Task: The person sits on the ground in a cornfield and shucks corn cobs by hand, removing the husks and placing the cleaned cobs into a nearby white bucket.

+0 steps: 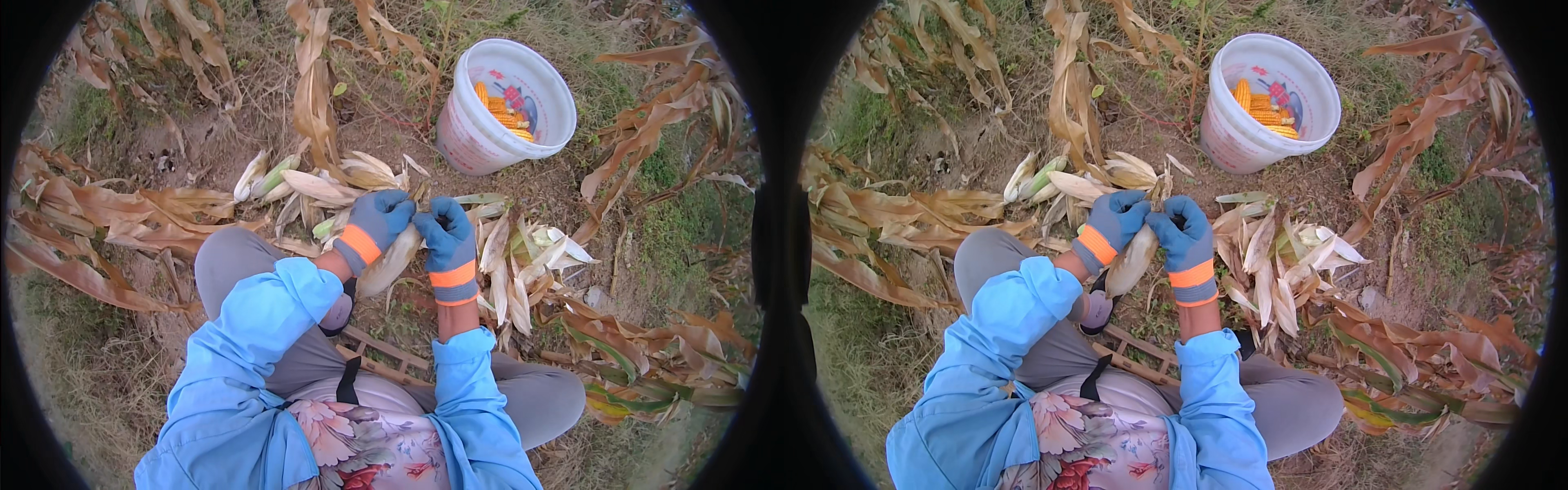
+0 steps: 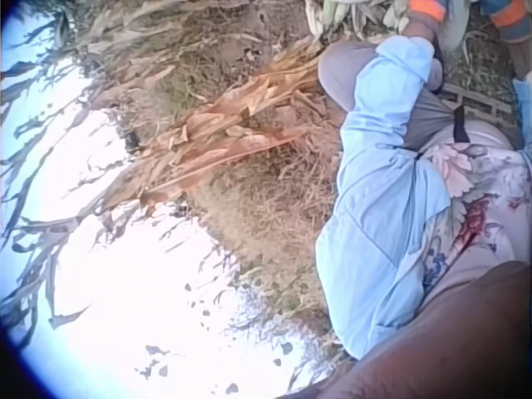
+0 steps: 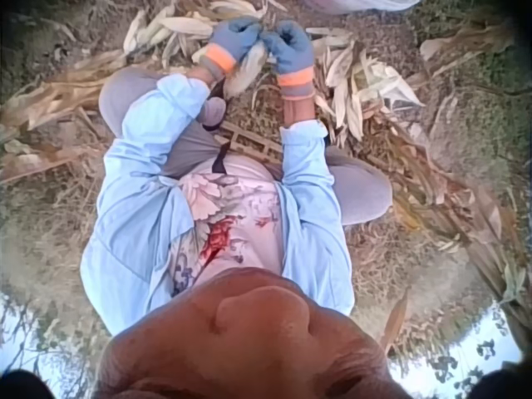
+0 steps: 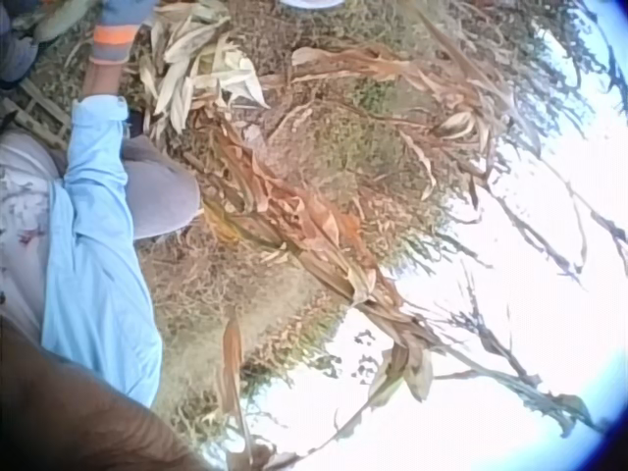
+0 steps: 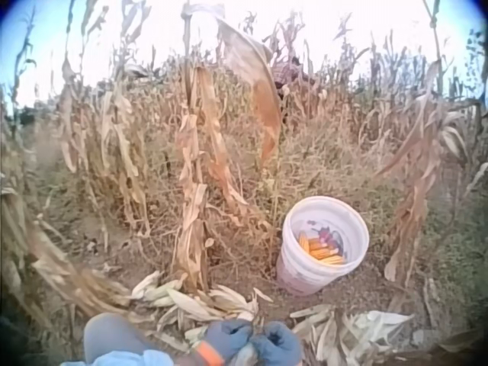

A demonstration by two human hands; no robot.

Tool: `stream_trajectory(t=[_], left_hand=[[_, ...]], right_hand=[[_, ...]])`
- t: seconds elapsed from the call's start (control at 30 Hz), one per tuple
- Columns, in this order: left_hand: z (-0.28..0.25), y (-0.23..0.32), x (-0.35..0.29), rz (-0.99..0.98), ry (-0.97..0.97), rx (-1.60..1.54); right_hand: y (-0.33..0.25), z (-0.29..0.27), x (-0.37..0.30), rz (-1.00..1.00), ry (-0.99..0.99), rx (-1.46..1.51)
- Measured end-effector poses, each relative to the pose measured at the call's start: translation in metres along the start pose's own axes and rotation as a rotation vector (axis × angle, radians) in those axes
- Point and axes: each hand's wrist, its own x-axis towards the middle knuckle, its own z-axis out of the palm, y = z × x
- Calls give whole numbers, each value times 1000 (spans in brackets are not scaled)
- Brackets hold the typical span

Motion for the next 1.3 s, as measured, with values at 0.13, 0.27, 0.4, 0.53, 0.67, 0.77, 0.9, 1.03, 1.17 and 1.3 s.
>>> stream_trajectory(t=[0.13, 0.27, 0.4, 0.53, 0.67, 0.77, 0.9, 1.03, 1.17, 1.3], left_hand=[[4, 2, 1, -136, 10, -241], [15, -36, 15, -146, 121, -532], [5, -44, 31, -188, 254, -859], [2, -36, 31, -283, 212, -807], [10, -46, 31, -229, 164, -886], [11, -45, 29, -171, 93, -835], [17, -37, 19, -166, 62, -885], [18, -12, 6, -188, 40, -856], [22, -10, 6, -238, 12, -745], [18, -3, 5, -271, -104, -691]], right_hand=[[6, -1, 1, -9, 39, 17], [11, -3, -2, -20, 50, 42], [15, -15, 1, -78, 101, 218], [13, -18, 4, -156, 68, 165], [13, -9, 4, -195, 41, 169], [18, -13, 4, -174, 58, 112], [10, -4, 3, -151, 66, -62], [17, -2, 6, -368, 70, -488], [29, -8, 8, -318, 111, -476], [22, -5, 4, -149, 176, -152]])
